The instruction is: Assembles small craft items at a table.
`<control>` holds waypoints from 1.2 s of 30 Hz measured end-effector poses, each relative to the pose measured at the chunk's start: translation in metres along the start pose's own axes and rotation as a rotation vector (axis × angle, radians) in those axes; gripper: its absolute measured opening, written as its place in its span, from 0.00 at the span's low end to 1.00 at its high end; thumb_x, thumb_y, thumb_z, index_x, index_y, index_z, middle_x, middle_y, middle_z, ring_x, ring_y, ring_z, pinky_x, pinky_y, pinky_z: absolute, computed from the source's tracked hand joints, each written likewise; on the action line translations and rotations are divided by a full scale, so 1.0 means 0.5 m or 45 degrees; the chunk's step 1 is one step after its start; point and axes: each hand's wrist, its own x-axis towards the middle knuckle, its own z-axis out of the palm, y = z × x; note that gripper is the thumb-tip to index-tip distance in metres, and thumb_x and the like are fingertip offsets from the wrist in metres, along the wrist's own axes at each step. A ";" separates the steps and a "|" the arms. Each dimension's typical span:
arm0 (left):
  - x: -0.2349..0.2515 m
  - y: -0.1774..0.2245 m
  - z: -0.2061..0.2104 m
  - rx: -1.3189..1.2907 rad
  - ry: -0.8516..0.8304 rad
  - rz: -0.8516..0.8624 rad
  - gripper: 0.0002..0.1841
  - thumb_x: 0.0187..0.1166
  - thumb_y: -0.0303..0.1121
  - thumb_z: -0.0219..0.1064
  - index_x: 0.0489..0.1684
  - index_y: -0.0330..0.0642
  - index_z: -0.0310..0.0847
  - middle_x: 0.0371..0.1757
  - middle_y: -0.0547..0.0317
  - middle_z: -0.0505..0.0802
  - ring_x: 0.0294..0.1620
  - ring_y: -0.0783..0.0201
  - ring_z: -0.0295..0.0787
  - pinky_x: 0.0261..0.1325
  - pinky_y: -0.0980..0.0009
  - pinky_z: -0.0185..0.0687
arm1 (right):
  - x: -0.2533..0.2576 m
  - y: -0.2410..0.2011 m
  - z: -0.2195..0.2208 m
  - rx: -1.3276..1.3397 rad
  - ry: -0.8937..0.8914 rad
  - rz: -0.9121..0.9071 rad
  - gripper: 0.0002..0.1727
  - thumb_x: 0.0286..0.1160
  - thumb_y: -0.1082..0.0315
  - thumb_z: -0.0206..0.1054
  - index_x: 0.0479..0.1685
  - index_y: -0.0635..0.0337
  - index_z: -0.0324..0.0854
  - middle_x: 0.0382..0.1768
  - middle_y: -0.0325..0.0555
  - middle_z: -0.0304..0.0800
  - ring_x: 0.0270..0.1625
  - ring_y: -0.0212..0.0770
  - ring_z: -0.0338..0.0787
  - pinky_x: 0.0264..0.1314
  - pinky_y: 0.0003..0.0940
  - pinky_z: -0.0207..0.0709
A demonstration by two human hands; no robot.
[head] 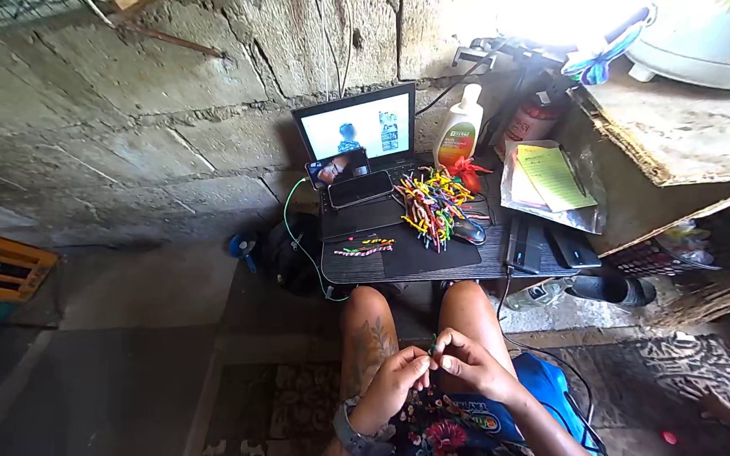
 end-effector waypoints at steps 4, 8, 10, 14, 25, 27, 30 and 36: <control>0.000 0.008 0.001 -0.283 -0.143 -0.179 0.14 0.89 0.32 0.49 0.45 0.44 0.85 0.27 0.75 0.87 0.27 0.82 0.80 0.35 0.84 0.76 | 0.005 -0.005 0.002 -0.028 0.079 0.058 0.14 0.81 0.60 0.66 0.59 0.56 0.79 0.42 0.28 0.87 0.45 0.23 0.86 0.53 0.24 0.82; 0.005 0.004 0.008 -0.094 -0.018 -0.064 0.08 0.84 0.29 0.59 0.42 0.43 0.85 0.33 0.75 0.89 0.33 0.82 0.83 0.43 0.83 0.80 | 0.006 -0.013 0.014 -0.004 0.193 0.094 0.06 0.81 0.64 0.65 0.39 0.51 0.86 0.37 0.24 0.90 0.41 0.19 0.87 0.50 0.20 0.82; 0.006 0.000 0.009 -0.023 0.062 0.017 0.03 0.81 0.27 0.64 0.41 0.42 0.83 0.35 0.73 0.89 0.37 0.80 0.86 0.48 0.80 0.83 | 0.011 -0.014 0.022 0.050 0.260 0.101 0.06 0.80 0.64 0.65 0.36 0.49 0.85 0.34 0.24 0.90 0.39 0.20 0.87 0.49 0.21 0.82; 0.013 -0.003 0.002 0.021 0.121 0.062 0.01 0.77 0.26 0.68 0.38 0.43 0.83 0.33 0.73 0.89 0.35 0.81 0.85 0.44 0.81 0.82 | 0.025 -0.011 0.028 0.167 0.267 0.070 0.05 0.79 0.65 0.67 0.35 0.48 0.85 0.33 0.24 0.89 0.38 0.20 0.86 0.47 0.20 0.81; 0.053 0.033 -0.040 0.185 0.183 0.172 0.02 0.76 0.27 0.69 0.38 0.39 0.85 0.33 0.72 0.89 0.34 0.82 0.85 0.43 0.82 0.82 | 0.098 -0.029 0.024 0.064 0.312 0.042 0.04 0.77 0.69 0.67 0.37 0.54 0.88 0.39 0.26 0.90 0.44 0.19 0.86 0.51 0.19 0.80; 0.074 0.050 -0.057 0.346 0.240 0.265 0.05 0.77 0.28 0.69 0.40 0.35 0.87 0.36 0.68 0.91 0.37 0.82 0.85 0.46 0.81 0.83 | 0.127 -0.044 0.017 0.029 0.325 0.054 0.05 0.78 0.70 0.66 0.40 0.57 0.87 0.39 0.27 0.90 0.44 0.19 0.87 0.52 0.20 0.81; 0.120 0.085 -0.102 0.780 0.354 0.403 0.10 0.79 0.34 0.69 0.44 0.36 0.91 0.43 0.59 0.93 0.47 0.75 0.89 0.56 0.75 0.85 | 0.189 -0.064 -0.024 -0.168 0.413 0.005 0.09 0.80 0.67 0.66 0.48 0.63 0.86 0.46 0.35 0.91 0.49 0.23 0.87 0.57 0.24 0.82; 0.264 0.150 -0.201 1.419 0.593 0.306 0.13 0.84 0.37 0.65 0.53 0.45 0.94 0.56 0.44 0.92 0.62 0.43 0.86 0.67 0.38 0.71 | 0.340 -0.057 -0.153 -0.979 0.954 0.012 0.14 0.83 0.62 0.65 0.54 0.60 0.91 0.51 0.57 0.89 0.55 0.56 0.87 0.61 0.59 0.77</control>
